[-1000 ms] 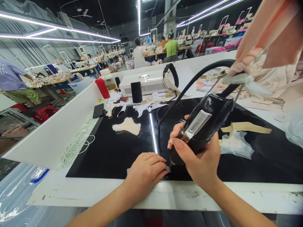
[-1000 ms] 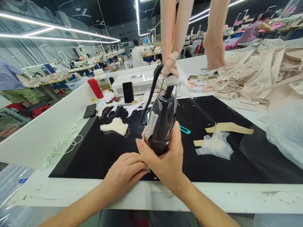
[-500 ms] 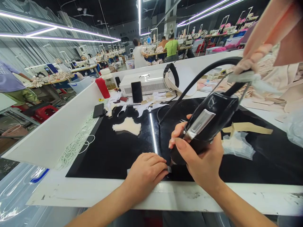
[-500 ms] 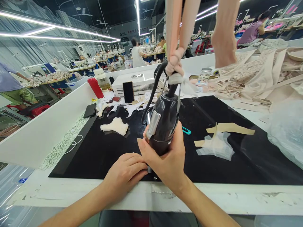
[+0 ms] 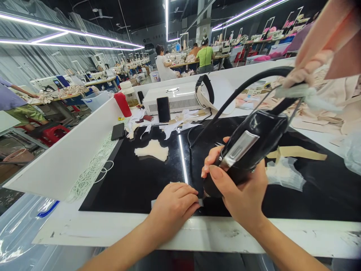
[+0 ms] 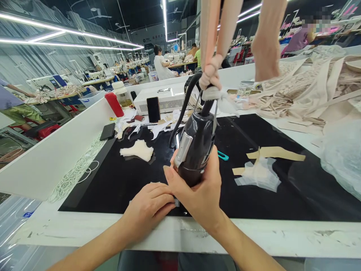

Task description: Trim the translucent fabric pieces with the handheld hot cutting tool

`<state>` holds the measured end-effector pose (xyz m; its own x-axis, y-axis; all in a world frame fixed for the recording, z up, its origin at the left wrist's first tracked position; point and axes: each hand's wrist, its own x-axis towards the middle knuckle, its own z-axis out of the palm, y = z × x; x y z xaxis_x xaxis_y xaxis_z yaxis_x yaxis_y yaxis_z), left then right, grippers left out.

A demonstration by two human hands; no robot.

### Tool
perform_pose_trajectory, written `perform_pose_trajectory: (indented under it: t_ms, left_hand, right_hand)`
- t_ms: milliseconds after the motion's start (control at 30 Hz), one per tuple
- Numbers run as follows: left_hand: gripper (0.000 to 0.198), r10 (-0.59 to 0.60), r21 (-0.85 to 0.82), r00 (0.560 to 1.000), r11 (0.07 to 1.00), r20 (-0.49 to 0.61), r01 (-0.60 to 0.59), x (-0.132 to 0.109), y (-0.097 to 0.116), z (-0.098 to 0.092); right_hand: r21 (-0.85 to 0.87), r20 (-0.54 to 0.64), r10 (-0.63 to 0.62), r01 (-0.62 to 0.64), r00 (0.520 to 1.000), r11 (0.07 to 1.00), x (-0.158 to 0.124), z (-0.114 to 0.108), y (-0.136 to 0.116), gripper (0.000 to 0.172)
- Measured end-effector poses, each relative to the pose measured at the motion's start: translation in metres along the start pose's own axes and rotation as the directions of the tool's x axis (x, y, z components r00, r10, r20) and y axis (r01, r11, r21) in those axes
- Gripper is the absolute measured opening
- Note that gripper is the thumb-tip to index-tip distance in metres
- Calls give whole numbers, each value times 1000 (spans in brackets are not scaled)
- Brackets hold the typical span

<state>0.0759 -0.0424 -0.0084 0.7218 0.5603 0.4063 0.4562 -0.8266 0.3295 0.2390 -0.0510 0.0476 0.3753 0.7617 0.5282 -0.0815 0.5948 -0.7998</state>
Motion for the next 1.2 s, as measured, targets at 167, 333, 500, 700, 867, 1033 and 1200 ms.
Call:
perform_pose_trajectory:
  t_ms: [167, 333, 500, 700, 867, 1033, 1200]
  left_hand:
    - [9, -4, -1, 1000, 1000, 11, 4, 0, 0, 0]
    - [12, -3, -3, 999, 1000, 43, 3, -1, 0, -2]
    - [13, 20, 12, 998, 1000, 66, -21, -6, -1, -6]
    - [17, 49, 13, 997, 999, 55, -49, -13, -4, -7]
    - [18, 52, 22, 998, 998, 47, -53, -13, -6, -6]
    - [19, 40, 16, 996, 999, 80, -42, -12, -3, -8]
    - [19, 39, 14, 996, 999, 79, -40, -12, -2, -7]
  right_hand:
    - [-19, -3, -7, 7, 1000, 1000, 0, 0, 0, 33]
    - [-18, -18, -6, 5, 1000, 1000, 0, 3, -4, 36]
    - [-29, -22, -6, 6, 1000, 1000, 0, 4, -4, 37]
    - [3, -17, 2, -2, 1000, 1000, -1, 2, 0, 34]
    - [17, -29, 8, -7, 1000, 1000, -2, 2, -1, 33]
    - [25, -27, 14, -14, 1000, 1000, -2, 5, -3, 40]
    - [-54, -46, 15, -18, 999, 998, -3, 4, -2, 33]
